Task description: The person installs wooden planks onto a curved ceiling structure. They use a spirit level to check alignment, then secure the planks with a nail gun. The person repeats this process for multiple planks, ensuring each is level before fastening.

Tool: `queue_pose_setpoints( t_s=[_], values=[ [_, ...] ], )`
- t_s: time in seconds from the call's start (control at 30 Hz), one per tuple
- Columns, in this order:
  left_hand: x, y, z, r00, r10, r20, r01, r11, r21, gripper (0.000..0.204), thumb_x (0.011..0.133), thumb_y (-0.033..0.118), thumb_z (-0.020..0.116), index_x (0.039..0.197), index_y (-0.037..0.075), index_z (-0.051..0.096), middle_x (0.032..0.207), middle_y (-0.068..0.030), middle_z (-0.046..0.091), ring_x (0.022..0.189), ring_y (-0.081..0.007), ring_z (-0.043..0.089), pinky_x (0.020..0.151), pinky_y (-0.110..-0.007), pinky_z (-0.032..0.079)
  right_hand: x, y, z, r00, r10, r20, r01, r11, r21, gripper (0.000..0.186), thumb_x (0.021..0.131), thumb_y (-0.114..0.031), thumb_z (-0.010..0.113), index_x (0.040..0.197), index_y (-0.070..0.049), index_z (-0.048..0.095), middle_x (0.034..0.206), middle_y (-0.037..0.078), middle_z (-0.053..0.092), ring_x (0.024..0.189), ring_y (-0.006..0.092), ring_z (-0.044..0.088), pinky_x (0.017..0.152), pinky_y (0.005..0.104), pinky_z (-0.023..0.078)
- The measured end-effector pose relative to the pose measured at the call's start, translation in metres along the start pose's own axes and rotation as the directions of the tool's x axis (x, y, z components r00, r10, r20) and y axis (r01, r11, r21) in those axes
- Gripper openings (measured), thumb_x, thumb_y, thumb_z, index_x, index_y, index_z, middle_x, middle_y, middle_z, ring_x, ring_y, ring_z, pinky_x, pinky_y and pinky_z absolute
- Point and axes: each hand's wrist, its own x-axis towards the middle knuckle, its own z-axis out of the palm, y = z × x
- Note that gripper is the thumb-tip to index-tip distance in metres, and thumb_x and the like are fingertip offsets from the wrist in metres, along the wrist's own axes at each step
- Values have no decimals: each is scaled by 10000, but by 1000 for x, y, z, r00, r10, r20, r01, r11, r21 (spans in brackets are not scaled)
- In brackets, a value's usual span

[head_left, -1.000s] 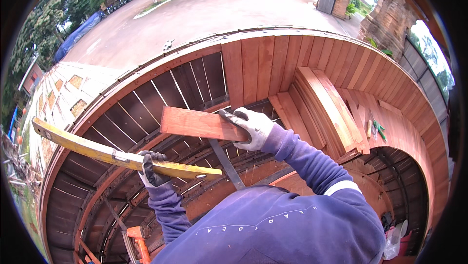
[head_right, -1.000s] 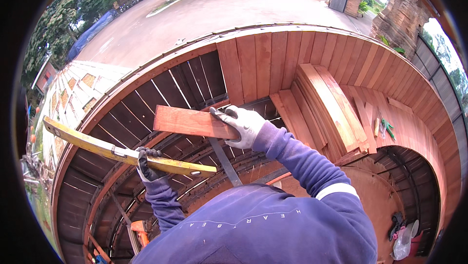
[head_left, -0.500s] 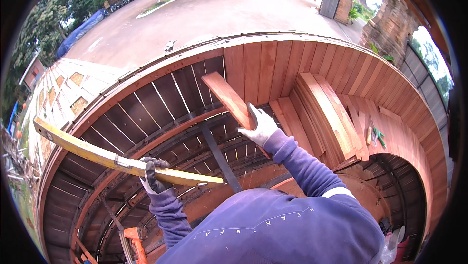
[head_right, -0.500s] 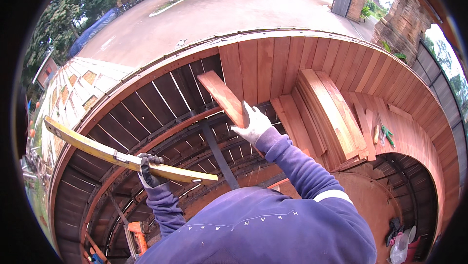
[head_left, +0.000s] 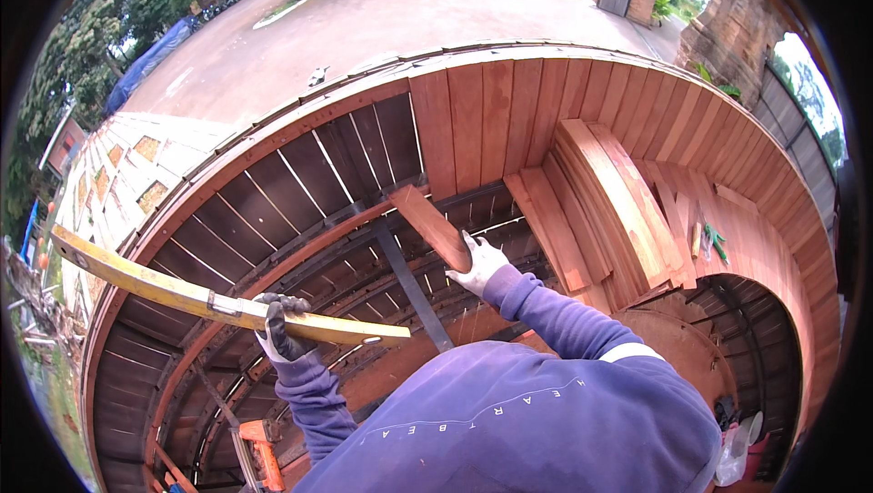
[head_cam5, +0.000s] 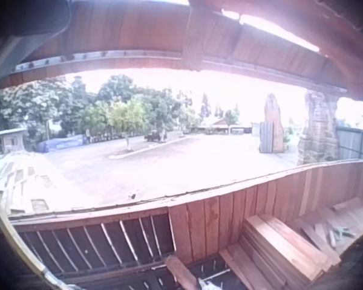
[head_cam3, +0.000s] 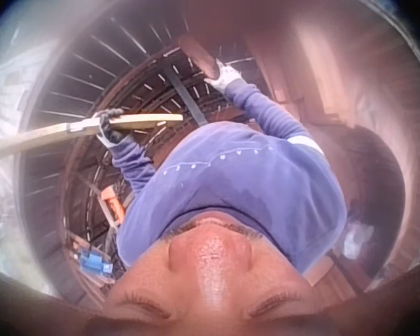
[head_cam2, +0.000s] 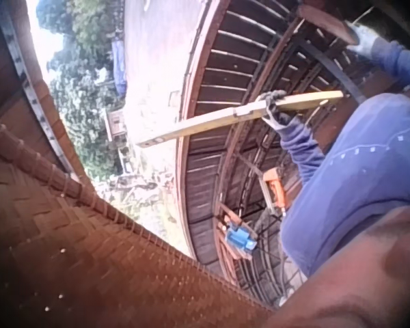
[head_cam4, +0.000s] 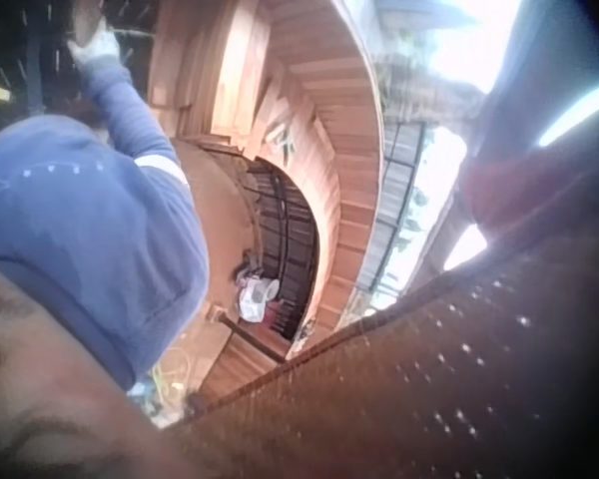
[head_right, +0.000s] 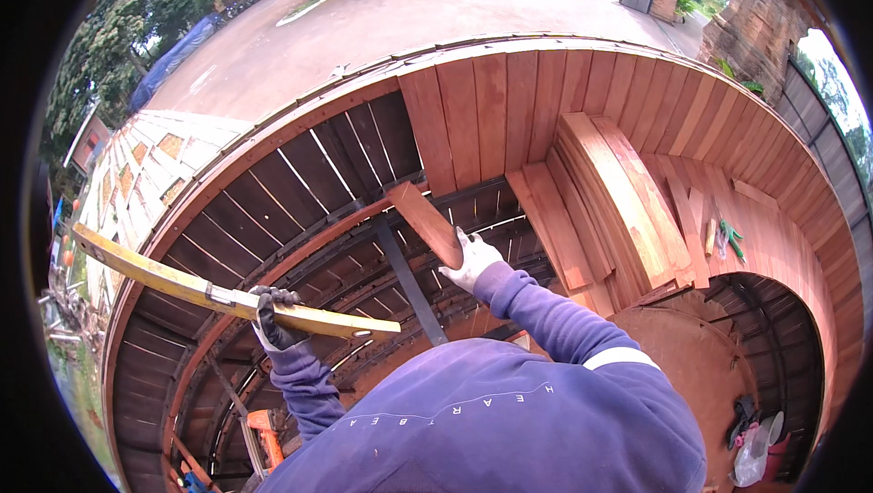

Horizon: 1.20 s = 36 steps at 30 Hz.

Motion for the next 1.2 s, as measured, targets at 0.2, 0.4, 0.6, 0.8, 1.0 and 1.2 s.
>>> queue_pose_setpoints(
  t_s=[0.2,0.4,0.6,0.8,1.0,1.2],
  values=[
    [2,-3,4,999,15,48,-16,1000,15,222,867,79,629,1064,71,525,858,-49,573,727,-168,578,712,-349,500,-2,18,18,991,-99,-87,102,994,37,929,776,-497,675,1466,-38,256,1349,287,453,1199,401,510,1029,403,416],
    [1,-1,2,998,46,53,-50,994,95,225,860,87,637,1053,59,524,852,-56,571,716,-176,583,703,-363,508,-6,-1,1,945,-320,-64,317,947,-53,918,781,-517,668,1444,-6,291,1328,277,482,1145,382,555,1000,405,440],
    [2,5,20,993,52,110,-66,990,124,220,846,105,649,1019,45,527,853,-72,571,729,-188,590,699,-350,501,14,36,11,987,37,-155,-39,999,-10,957,777,-547,661,1458,-5,266,1385,268,428,1233,383,486,1052,387,394],
    [13,-8,30,989,45,144,-92,936,341,221,877,139,647,1030,32,528,815,-80,586,763,-195,590,733,-317,471,-2,27,6,974,-98,-206,125,985,122,957,740,-489,726,1429,26,306,1318,290,485,1210,405,499,1032,401,411],
    [74,-57,75,982,-59,178,-22,907,422,298,788,123,784,1001,20,603,886,-62,657,832,-147,634,789,-273,489,-37,37,-2,974,-51,-223,155,863,480,889,728,-426,784,1358,75,407,1342,232,506,1252,307,501,1061,345,393],
    [155,-150,123,947,-75,312,-20,957,289,321,762,89,808,1009,43,609,895,-38,660,840,-141,652,767,-277,527,-93,90,15,947,131,-294,90,768,633,937,694,-406,828,1372,73,394,1349,238,494,1261,280,493,1071,343,380]
  ],
)
